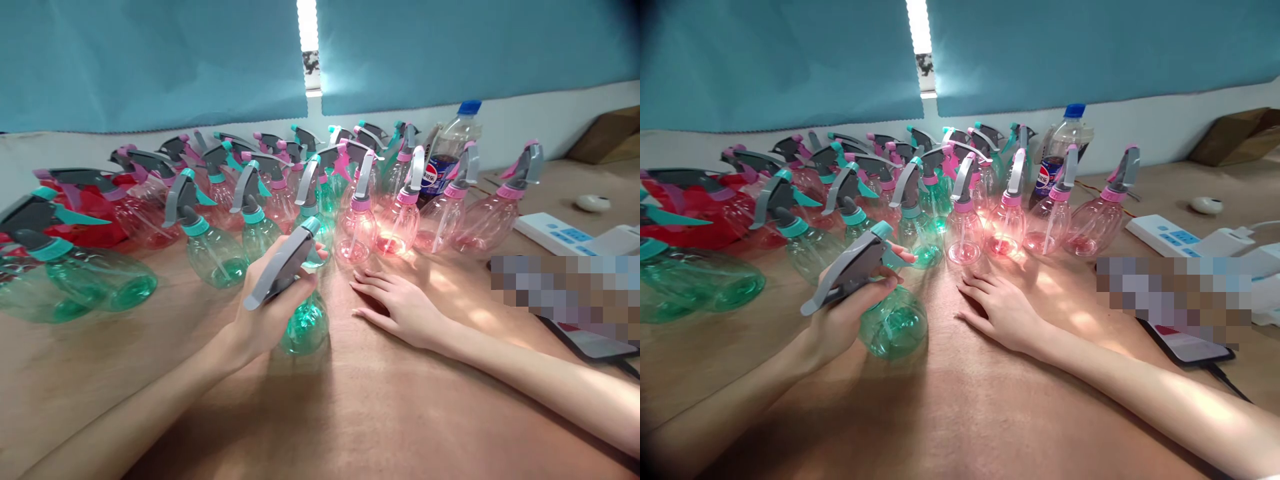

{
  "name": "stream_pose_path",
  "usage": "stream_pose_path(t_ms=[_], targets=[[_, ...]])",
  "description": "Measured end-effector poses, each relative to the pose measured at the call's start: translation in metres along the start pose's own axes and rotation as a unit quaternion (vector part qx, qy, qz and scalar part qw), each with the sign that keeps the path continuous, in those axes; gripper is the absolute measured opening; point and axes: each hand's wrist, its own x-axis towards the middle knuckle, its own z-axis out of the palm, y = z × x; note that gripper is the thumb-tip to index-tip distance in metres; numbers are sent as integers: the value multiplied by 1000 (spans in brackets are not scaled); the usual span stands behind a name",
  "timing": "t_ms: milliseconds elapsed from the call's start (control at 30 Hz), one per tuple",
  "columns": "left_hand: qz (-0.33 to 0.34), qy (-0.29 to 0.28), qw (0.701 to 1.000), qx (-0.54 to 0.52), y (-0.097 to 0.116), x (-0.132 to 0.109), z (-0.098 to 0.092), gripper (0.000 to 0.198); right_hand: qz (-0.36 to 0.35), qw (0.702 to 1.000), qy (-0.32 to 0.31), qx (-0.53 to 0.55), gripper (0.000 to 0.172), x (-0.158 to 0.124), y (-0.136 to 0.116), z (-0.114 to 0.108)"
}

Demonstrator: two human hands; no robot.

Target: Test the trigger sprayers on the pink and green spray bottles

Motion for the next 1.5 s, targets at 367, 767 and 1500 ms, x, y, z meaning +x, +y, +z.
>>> stream_pose_path(t_ms=[367, 767, 1500], targets=[[-22, 2, 1000, 14, 7, 0, -1, 10, -7, 1000, 0, -6, 47, 1, 0, 0], [-14, 7, 1000, 11, 7, 2, -2, 14, -4, 1000, 1, 8, 44, 0, 1, 0], [-5, 2, 1000, -28, 1, -1, 1, 36, -4, 1000, -4, 13, 43, 1, 0, -2]])
